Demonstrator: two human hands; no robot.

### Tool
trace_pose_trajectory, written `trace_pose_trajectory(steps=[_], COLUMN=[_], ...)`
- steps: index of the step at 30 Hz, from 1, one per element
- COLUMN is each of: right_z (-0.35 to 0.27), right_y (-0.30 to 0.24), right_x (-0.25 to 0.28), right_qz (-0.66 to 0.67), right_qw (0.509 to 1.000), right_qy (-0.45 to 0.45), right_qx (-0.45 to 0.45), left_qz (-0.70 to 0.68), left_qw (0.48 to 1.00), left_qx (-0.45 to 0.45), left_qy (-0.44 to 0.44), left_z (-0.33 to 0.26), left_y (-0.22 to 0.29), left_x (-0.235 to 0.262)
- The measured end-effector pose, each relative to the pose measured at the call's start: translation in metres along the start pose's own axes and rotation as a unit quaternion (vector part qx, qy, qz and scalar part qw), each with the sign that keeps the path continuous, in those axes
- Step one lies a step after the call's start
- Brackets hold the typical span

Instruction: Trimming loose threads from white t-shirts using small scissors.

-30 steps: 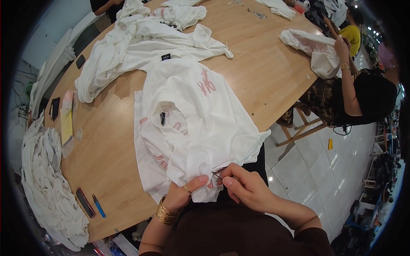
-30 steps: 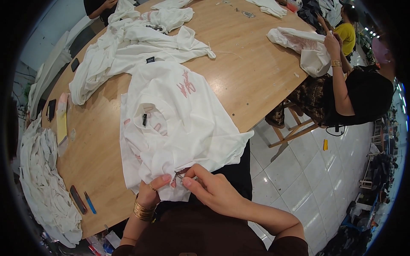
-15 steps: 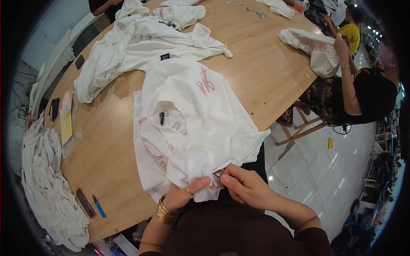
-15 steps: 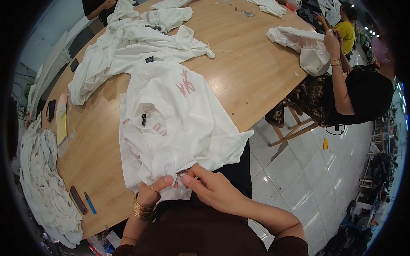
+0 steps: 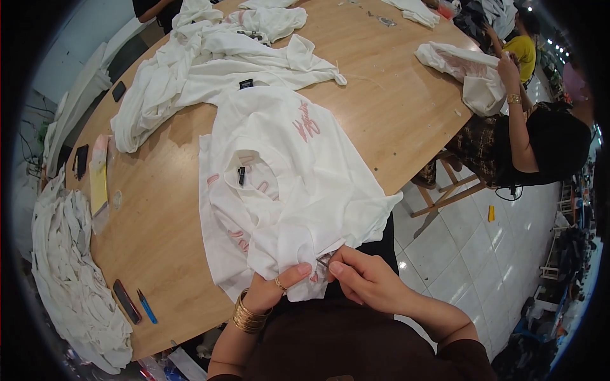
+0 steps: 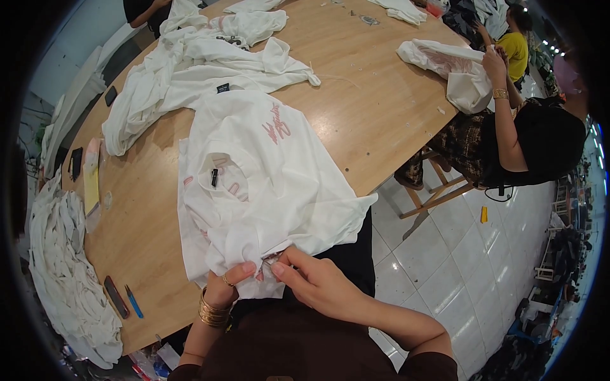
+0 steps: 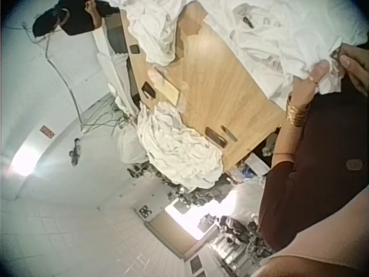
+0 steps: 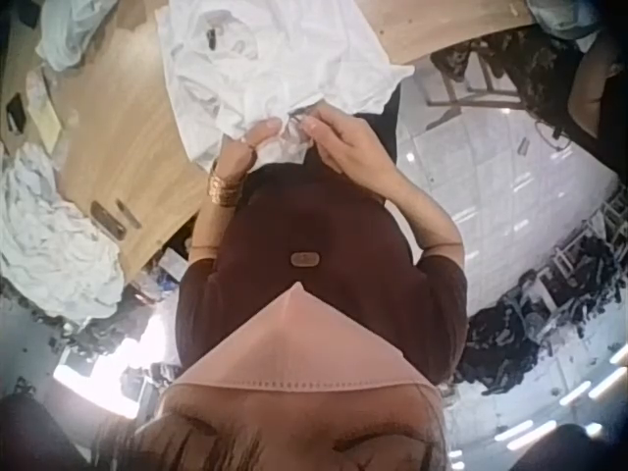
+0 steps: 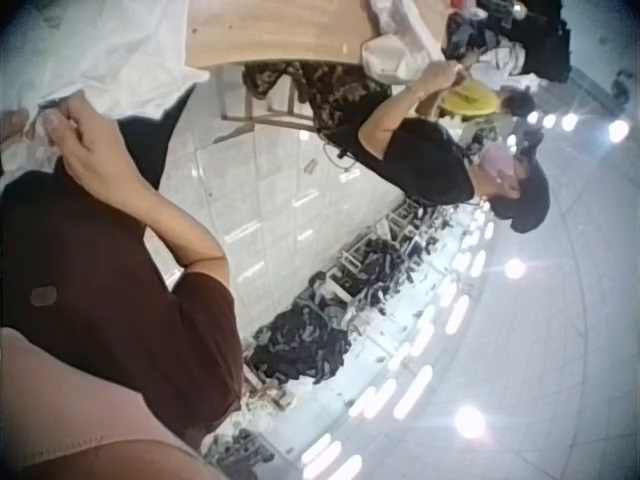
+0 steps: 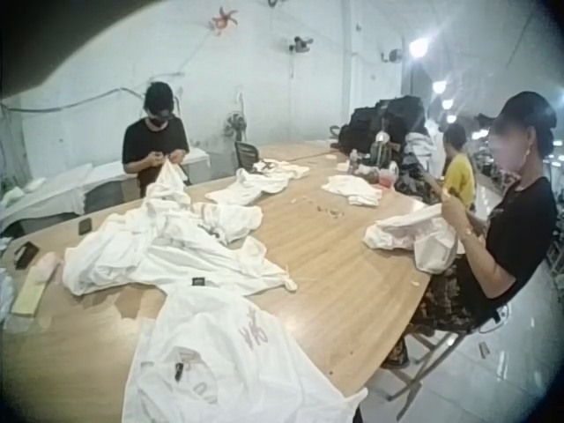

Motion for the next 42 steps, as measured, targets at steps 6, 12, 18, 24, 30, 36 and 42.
trace_pose_trajectory(steps=[6, 12, 18, 24, 30, 36, 42], right_z=[0.0004, 0.001, 0.0021, 0.0045, 0.0004, -0.0008, 0.0001], right_y=[0.0007, 0.0034, 0.0053, 0.0066, 0.0002, -0.001, -0.0005], right_x=[-0.0015, -0.0022, -0.0013, 0.0013, -0.0003, -0.0005, -0.0014], right_qz=[0.018, 0.06, 0.036, -0.044, 0.026, 0.01, 0.014], right_qw=[1.0, 0.998, 0.999, 0.997, 0.999, 1.0, 1.0], right_qy=[0.002, 0.0, 0.012, 0.042, 0.004, -0.005, -0.005], right_qx=[0.008, 0.017, 0.02, 0.039, 0.022, -0.005, -0.008], left_qz=[0.011, -0.005, 0.061, 0.076, 0.017, 0.021, 0.019], left_qw=[1.0, 0.999, 0.997, 0.996, 0.999, 0.999, 0.999], left_qx=[0.002, 0.006, -0.037, -0.026, -0.009, -0.024, -0.011], left_qy=[-0.001, -0.036, -0.011, -0.043, -0.043, -0.032, -0.026], left_z=[-0.001, -0.0005, 0.0001, -0.0002, 0.0005, 0.0009, -0.0001], left_y=[0.0019, 0.0103, 0.0038, 0.0034, 0.0068, 0.0059, 0.0031], left_x=[-0.0005, -0.0038, -0.0021, -0.0014, -0.0018, -0.0012, 0.0002])
Point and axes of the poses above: each hand's wrist, its own z-axis towards the middle knuckle, its own x-axis out of the back of the hand, y = z × x, the point moved 3 cm from there along z, towards the middle knuckle, and after that the axes turned 15 degrees about z, right-handed, at the moved point
